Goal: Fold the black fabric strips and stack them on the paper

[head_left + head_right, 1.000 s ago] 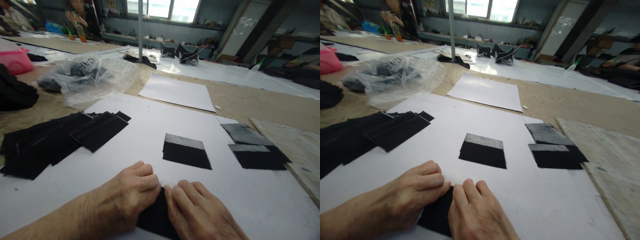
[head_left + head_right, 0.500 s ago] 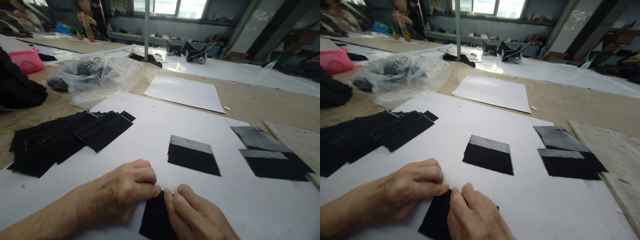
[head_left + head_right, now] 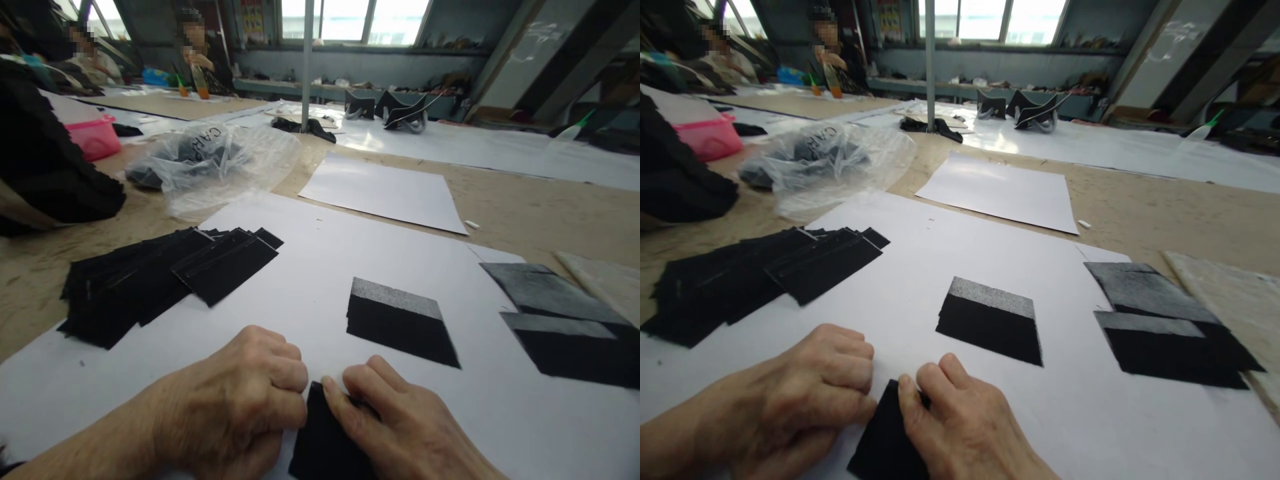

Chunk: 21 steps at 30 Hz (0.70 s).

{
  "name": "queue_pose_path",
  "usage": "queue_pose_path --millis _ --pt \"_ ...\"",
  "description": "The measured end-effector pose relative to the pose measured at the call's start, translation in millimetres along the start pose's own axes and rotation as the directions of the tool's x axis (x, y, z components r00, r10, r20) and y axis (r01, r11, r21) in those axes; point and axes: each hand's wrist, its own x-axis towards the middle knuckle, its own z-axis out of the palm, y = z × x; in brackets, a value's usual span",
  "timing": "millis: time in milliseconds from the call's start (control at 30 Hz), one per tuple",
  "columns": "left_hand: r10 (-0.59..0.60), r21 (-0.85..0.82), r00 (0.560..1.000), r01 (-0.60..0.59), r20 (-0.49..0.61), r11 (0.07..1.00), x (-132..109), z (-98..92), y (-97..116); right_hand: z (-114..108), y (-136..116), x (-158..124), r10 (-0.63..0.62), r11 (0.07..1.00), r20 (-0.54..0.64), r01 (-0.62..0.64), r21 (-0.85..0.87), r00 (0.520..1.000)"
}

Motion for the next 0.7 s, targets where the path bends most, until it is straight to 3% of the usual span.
queue_pose_path --millis 267,600,700 --pt "-0.044 -0.057 0.998 0.047 0.048 0.997 3.0 1.9 -2.8 16.7 -5.9 2.5 0.081 0.996 -0.041 -0.083 -0.029 0.996" --pt "-0.02 -0.098 0.999 0.023 0.027 0.995 1.8 6.9 -6.6 10.6 -2.0 8.9 0.004 0.993 0.103 -0.016 0.119 0.995" --pt "-0.013 -0.126 1.0 0.014 0.011 0.992 1.5 9.7 -9.0 10.6 -5.3 11.8 -0.039 0.989 0.084 0.026 0.145 0.996"
